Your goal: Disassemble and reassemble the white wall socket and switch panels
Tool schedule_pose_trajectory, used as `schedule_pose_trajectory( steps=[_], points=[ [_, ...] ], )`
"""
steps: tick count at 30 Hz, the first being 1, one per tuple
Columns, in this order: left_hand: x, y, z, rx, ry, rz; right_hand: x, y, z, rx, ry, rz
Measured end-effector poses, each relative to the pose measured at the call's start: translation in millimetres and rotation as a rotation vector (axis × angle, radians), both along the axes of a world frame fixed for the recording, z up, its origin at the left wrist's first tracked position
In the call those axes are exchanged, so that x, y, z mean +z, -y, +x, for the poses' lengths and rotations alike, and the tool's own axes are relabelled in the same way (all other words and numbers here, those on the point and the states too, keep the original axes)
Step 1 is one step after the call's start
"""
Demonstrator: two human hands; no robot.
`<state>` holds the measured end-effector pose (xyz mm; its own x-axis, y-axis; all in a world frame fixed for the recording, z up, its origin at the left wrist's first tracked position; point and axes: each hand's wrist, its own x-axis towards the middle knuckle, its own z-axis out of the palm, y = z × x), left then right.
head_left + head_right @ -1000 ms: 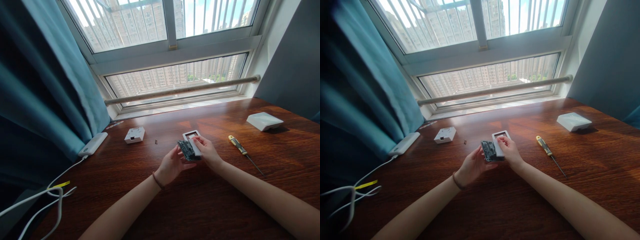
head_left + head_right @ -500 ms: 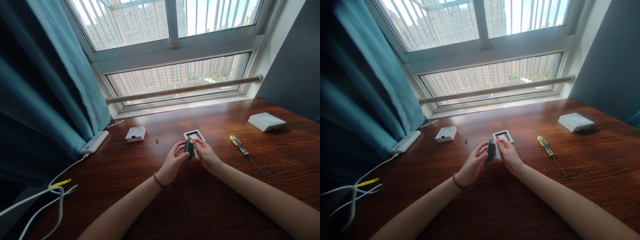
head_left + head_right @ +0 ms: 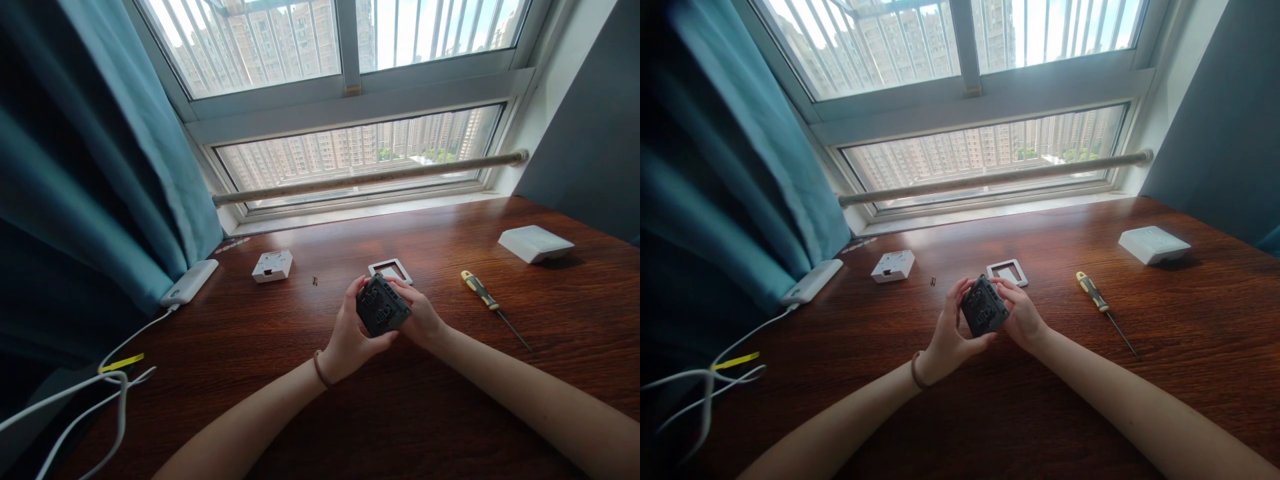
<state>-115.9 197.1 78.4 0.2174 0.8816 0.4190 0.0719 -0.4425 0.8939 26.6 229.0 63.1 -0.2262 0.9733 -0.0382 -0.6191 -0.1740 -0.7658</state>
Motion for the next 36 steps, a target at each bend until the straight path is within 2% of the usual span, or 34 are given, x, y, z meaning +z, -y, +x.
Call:
schedule_pose_trajectory(
  steps=[3,6,9,11,14,18,20,21,26,32,36],
  points=[
    [1.6,-1,0,0.045,0.019,0.003,2,-1,2,0.013,-0.073,-0.017],
    [1.4,-2,-1,0.147,-0.02,0.02,4,2,1,0.04,-0.072,-0.01],
    [-0.2,-5,-4,0.252,-0.115,0.037,4,5,-2,0.044,0.02,0.022],
    [-0.6,-9,-5,0.261,-0.141,0.011,3,5,-2,0.024,0.105,0.019],
    [1.6,-18,-7,0.177,0.025,-0.213,2,3,0,-0.006,0.13,-0.001],
    [6.2,-26,-10,-0.202,0.362,-0.762,2,0,3,0.025,0.137,-0.019],
    [5.7,-26,-10,-0.341,0.455,-0.928,2,-3,2,-0.01,0.146,-0.025],
    [4.6,-26,-10,-0.354,0.497,-0.96,2,-5,1,-0.055,0.132,-0.028],
    [-4.3,-27,-7,-0.217,0.627,-0.931,-8,-13,-1,-0.261,0.075,0.011],
    [-5.1,-28,-6,-0.182,0.664,-0.831,-14,-9,6,-0.41,0.476,0.196],
    [-1.5,-25,-5,-0.214,0.599,-0.789,-6,-6,7,-0.287,0.538,0.264]
  ],
)
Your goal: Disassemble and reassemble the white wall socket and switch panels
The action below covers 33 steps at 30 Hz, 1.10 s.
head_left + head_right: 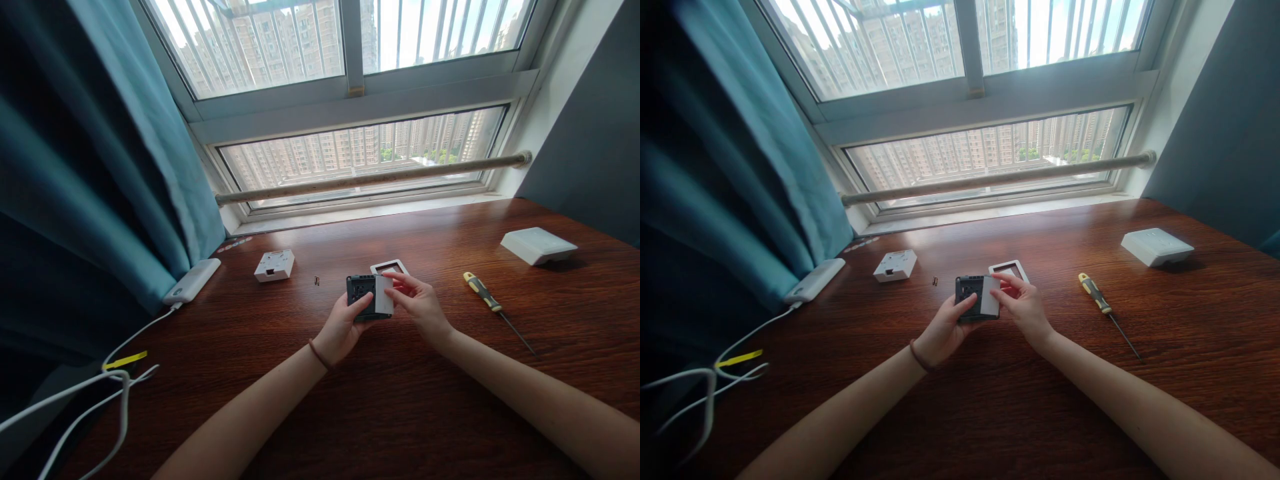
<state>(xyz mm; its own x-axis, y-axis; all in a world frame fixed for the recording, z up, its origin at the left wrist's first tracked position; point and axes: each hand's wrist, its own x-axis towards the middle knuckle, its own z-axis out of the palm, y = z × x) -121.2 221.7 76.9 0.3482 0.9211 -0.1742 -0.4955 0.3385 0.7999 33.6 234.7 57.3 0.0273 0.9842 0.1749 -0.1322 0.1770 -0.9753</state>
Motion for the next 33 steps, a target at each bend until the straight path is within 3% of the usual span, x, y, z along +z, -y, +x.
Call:
schedule_pose_trajectory(
  steps=[2,8,12,15,20,27,33],
  points=[
    [1.5,2,0,-0.02,-0.034,0.021,3,2,-1,0.051,0.03,0.005],
    [0.0,6,2,-0.043,-0.066,0.077,6,6,0,-0.072,0.338,0.253],
    [-5.5,6,4,-0.016,-0.066,0.1,5,6,1,-0.111,0.364,0.306],
    [-9.4,5,6,0.031,-0.094,0.125,4,5,-1,-0.054,0.231,0.263],
    [-14.3,7,6,0.046,-0.186,0.181,4,7,-5,0.075,-0.042,0.028],
    [-16.0,7,4,0.071,-0.234,0.185,6,5,-4,-0.03,-0.038,-0.092],
    [-10.5,11,11,0.06,-0.164,0.112,5,5,-9,0.118,-0.149,-0.161]
  ],
)
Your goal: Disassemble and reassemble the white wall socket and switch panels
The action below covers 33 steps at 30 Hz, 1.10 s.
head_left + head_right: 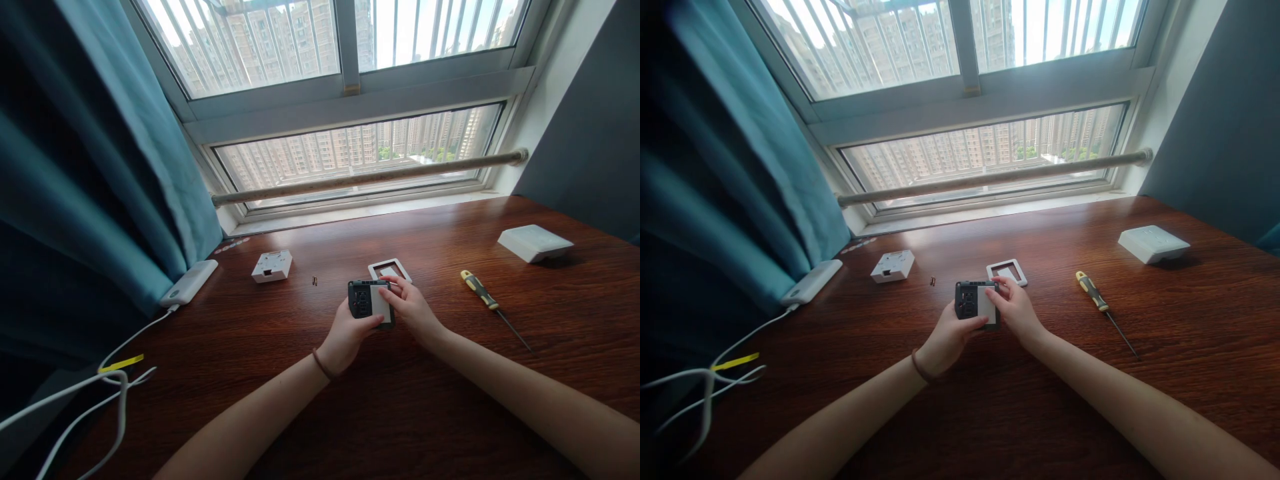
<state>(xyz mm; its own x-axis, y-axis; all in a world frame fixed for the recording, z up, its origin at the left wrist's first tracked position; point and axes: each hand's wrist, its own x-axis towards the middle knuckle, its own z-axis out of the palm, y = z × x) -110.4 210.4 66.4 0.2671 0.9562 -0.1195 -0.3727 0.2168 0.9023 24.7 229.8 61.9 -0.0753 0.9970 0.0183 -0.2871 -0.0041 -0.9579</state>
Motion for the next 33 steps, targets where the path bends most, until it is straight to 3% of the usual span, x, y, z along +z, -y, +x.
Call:
schedule_pose_trajectory(
  steps=[4,8,11,16,18,23,26,30,33],
  points=[
    [4.6,4,2,-0.069,-0.023,0.017,5,7,-6,0.086,-0.157,-0.158],
    [4.6,1,-5,-0.18,-0.32,0.298,16,9,15,-0.012,-0.178,-0.22],
    [1.6,-11,-10,-0.084,-0.618,0.554,17,7,43,-0.06,-0.205,-0.231],
    [-3.6,-51,3,0.09,-0.959,0.88,2,2,74,-0.171,-0.255,-0.289],
    [-5.3,-69,15,0.098,-1.085,0.918,-3,-1,79,-0.226,-0.25,-0.28],
    [-13.9,-94,41,0.079,-1.322,0.82,-6,-7,85,-0.296,-0.194,-0.206],
    [-17.4,-98,44,0.101,-1.249,0.774,-4,-6,85,-0.295,-0.187,-0.195],
    [-9.3,-90,38,0.164,-0.923,0.723,-2,-3,83,-0.247,-0.211,-0.195],
    [5.6,-71,33,0.08,-0.622,0.595,-4,-1,80,-0.226,-0.205,-0.188]
  ],
)
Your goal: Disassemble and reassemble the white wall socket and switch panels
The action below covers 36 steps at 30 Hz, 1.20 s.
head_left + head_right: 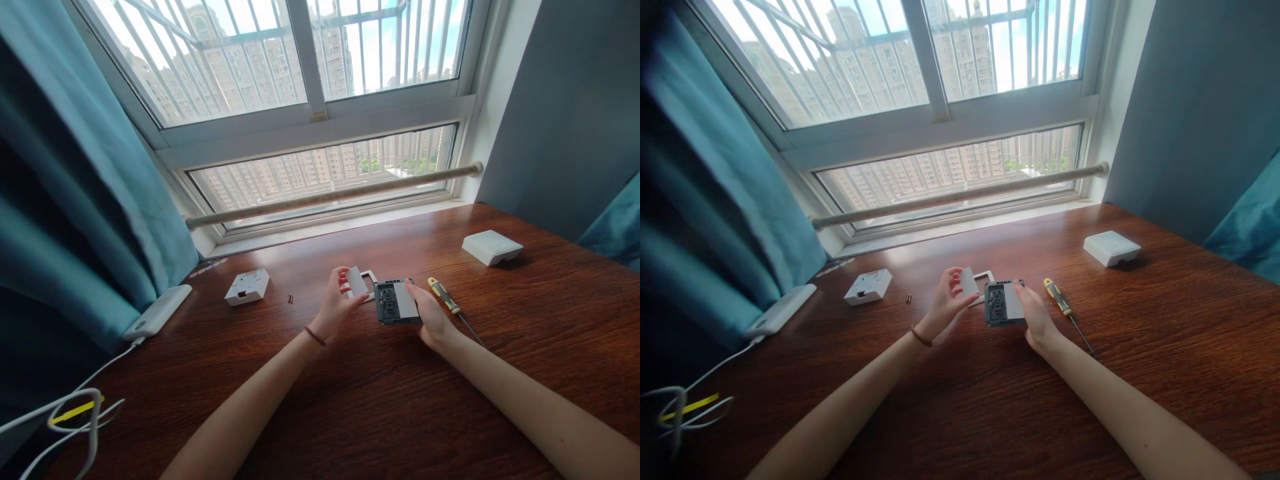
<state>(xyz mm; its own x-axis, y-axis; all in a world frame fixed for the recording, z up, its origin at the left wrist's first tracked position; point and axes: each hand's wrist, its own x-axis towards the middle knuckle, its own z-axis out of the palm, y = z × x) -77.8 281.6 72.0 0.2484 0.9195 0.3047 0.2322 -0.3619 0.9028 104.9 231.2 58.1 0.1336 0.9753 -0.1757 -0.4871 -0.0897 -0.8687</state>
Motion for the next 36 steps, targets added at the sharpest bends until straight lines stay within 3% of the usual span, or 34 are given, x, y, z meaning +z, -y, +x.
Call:
schedule_pose_trajectory(
  steps=[4,7,9,18,23,26,32,36],
  points=[
    [18.8,28,-6,-0.214,0.508,-0.412,-4,2,-4,0.013,-0.003,0.007],
    [23.5,37,-9,-0.261,0.64,-0.61,-5,4,-6,0.007,-0.007,0.012],
    [21.5,36,-9,-0.254,0.658,-0.641,-4,5,-6,0.003,-0.014,0.006],
    [15.2,36,-10,-0.213,0.28,-0.379,4,13,-12,0.07,0.015,0.001],
    [13.7,43,-6,-0.282,0.265,-0.351,9,23,-21,0.182,0.045,-0.003],
    [8.3,44,-4,-0.224,0.169,-0.262,9,26,-25,0.236,0.035,0.015],
    [3.7,49,-2,-0.022,-0.179,0.09,7,28,-24,0.219,0.049,0.064],
    [2.7,50,-1,-0.074,-0.171,0.147,8,30,-22,0.239,0.065,0.114]
  ],
)
